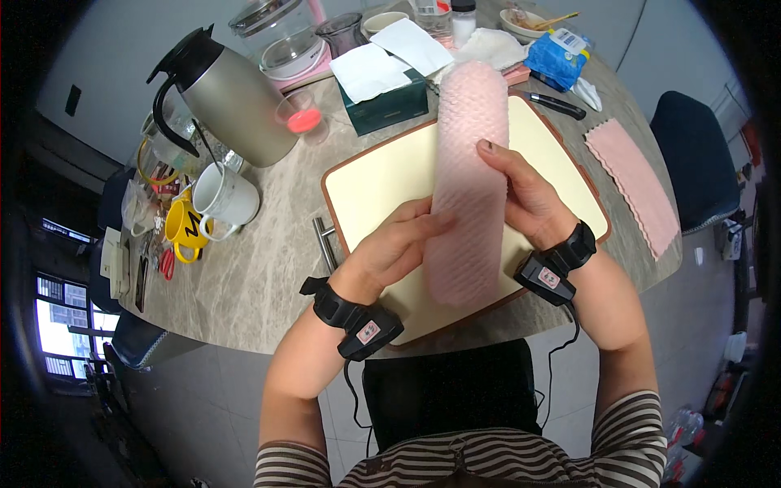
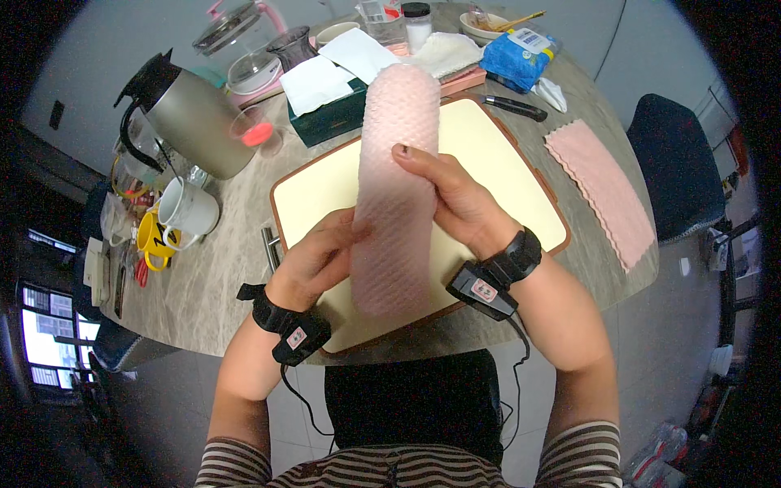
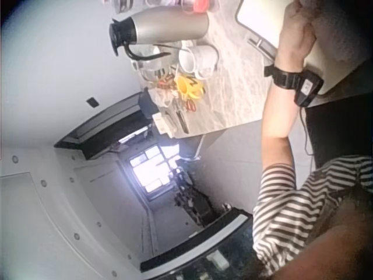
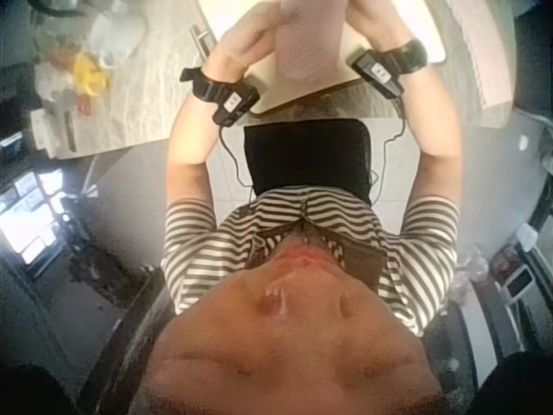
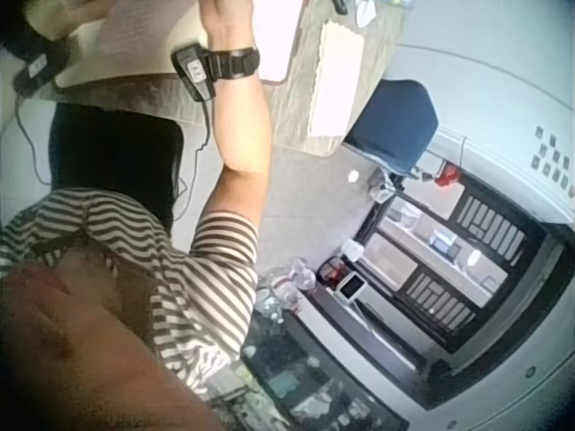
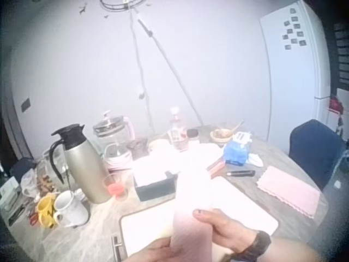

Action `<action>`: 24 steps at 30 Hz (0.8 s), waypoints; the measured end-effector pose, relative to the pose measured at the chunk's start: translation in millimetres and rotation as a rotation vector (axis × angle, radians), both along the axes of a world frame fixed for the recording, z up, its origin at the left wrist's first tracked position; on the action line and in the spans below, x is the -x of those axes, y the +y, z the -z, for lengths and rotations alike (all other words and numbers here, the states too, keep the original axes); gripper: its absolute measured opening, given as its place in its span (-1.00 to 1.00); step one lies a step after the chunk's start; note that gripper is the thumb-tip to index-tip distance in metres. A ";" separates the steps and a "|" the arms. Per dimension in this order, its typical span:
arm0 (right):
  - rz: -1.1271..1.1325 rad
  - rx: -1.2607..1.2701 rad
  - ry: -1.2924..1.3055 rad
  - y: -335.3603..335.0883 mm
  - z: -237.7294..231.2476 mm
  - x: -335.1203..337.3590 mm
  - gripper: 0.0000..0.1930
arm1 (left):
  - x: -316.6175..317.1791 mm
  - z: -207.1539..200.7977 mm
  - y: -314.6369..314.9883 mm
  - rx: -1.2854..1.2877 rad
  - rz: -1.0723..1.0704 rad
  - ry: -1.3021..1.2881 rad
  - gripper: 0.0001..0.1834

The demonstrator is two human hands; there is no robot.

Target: The person rolls a pink towel around a purple water bottle on a white board by hand.

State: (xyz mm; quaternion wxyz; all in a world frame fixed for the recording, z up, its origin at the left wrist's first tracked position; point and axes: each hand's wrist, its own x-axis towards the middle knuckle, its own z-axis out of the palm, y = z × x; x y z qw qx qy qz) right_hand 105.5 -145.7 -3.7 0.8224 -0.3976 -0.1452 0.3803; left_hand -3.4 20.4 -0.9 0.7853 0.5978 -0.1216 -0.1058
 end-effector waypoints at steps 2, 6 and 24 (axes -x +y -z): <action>0.000 0.007 -0.004 1.0 -0.1 0.8 -0.63 | -4.1 2.3 1.8 0.288 0.011 0.363 -0.48; 0.002 0.030 -0.001 0.5 -2.2 1.1 -0.63 | -4.5 3.1 -1.4 0.295 -0.056 0.373 -0.56; -0.011 0.002 0.050 -1.4 1.6 -1.1 -0.63 | -7.5 5.9 -2.3 0.398 -0.070 0.368 -0.47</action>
